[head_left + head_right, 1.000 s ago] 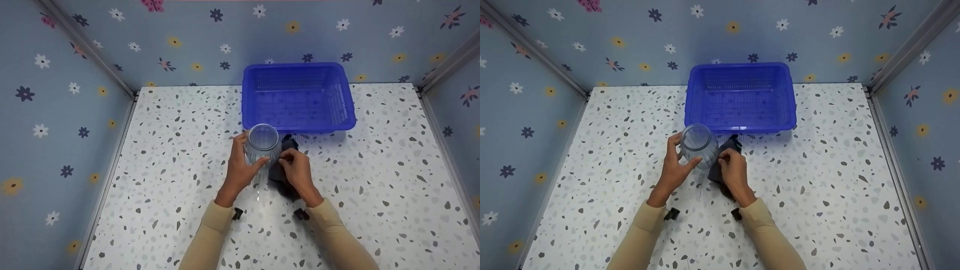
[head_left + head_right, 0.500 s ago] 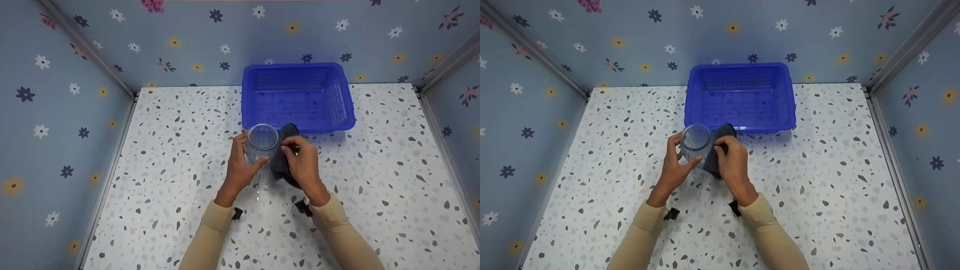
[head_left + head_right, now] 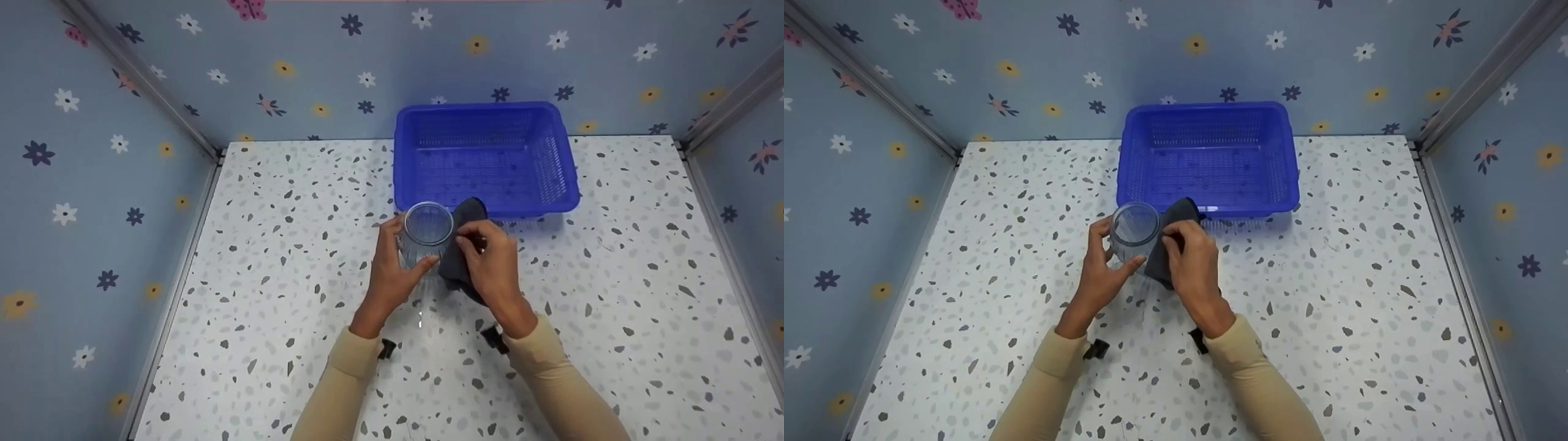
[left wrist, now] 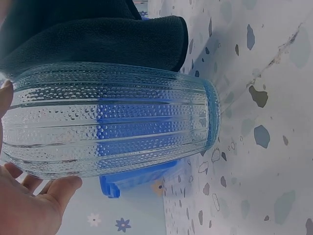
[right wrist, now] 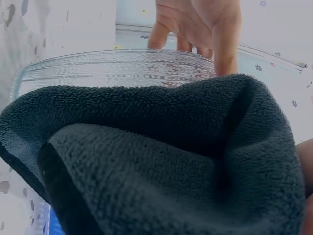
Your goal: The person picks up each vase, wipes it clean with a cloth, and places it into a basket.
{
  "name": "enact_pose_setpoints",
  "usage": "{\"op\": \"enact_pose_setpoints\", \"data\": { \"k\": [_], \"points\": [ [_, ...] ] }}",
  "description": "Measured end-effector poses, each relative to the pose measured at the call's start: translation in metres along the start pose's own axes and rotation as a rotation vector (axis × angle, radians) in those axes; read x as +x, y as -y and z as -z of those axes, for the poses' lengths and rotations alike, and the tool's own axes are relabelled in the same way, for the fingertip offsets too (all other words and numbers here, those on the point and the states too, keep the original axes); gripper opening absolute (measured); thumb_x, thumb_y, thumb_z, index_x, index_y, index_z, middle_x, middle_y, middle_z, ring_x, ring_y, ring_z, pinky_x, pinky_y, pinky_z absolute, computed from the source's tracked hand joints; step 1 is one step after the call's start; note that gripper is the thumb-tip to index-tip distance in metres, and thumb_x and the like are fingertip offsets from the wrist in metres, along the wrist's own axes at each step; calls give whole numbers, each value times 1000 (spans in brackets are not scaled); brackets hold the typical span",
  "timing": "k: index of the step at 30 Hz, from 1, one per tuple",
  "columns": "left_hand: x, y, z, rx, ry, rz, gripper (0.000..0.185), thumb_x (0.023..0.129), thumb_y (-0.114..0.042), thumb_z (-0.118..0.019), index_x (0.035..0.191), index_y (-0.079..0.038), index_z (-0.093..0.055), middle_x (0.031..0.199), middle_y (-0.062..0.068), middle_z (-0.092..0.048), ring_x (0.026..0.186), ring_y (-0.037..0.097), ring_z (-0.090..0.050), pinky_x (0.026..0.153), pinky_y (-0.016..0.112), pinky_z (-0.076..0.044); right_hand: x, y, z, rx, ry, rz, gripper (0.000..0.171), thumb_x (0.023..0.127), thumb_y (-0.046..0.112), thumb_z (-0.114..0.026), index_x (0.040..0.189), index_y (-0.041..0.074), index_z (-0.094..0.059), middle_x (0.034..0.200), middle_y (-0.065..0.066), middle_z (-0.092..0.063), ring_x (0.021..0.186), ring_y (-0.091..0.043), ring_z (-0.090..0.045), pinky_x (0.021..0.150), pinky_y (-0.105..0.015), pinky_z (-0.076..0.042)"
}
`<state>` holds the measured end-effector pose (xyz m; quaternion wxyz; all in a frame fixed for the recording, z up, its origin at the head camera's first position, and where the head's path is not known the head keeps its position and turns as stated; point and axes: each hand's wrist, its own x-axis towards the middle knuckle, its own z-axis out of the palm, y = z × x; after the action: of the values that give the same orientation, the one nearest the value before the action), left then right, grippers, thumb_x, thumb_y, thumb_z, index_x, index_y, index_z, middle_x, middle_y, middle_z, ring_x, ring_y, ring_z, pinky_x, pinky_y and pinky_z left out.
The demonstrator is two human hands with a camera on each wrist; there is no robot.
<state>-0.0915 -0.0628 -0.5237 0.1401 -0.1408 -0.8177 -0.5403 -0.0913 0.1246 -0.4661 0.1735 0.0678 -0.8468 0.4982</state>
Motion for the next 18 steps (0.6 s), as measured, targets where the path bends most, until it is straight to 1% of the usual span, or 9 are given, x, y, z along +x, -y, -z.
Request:
{"op": "enact_pose_setpoints", "data": {
  "k": [4,8,13,14,18],
  "points": [
    [0,0,0,-2,11,3,78,92,-42,-83,145,-3,-41,158,15,-43,151,26,-41,117,46,-42,-4,-7,-1,-5,-6,23,8,92,-9,-76,98,-3,-74,95,-18,-74,89,-31,-75,77,-45,-62],
    [-1,2,0,-7,5,2,79,92,-46,-82,145,-3,-42,159,14,-43,150,26,-43,111,47,-47,-8,-15,-3,11,-4,-7,9,92,-11,-74,97,-4,-73,95,-19,-74,92,-32,-74,80,-47,-62],
    [0,3,-1,-20,-2,-13,78,91,-38,-86,144,-3,-42,158,14,-44,150,26,-42,118,46,-42,-12,-26,-8,16,12,-64,8,92,-12,-73,96,-5,-73,97,-20,-74,95,-35,-73,82,-49,-61],
    [0,3,-1,-20,-2,-14,77,91,-36,-86,144,-3,-42,158,14,-44,151,26,-41,120,46,-40,-13,-29,-9,13,18,-74,8,91,-12,-74,96,-6,-73,96,-20,-74,94,-35,-73,82,-49,-61],
    [-1,2,-1,-22,-4,0,76,90,-30,-88,144,-3,-42,158,14,-44,151,26,-41,120,47,-40,-17,-43,-16,-14,57,-119,10,90,-13,-75,95,-5,-72,93,-20,-75,87,-33,-72,77,-45,-59]
  ]
}}
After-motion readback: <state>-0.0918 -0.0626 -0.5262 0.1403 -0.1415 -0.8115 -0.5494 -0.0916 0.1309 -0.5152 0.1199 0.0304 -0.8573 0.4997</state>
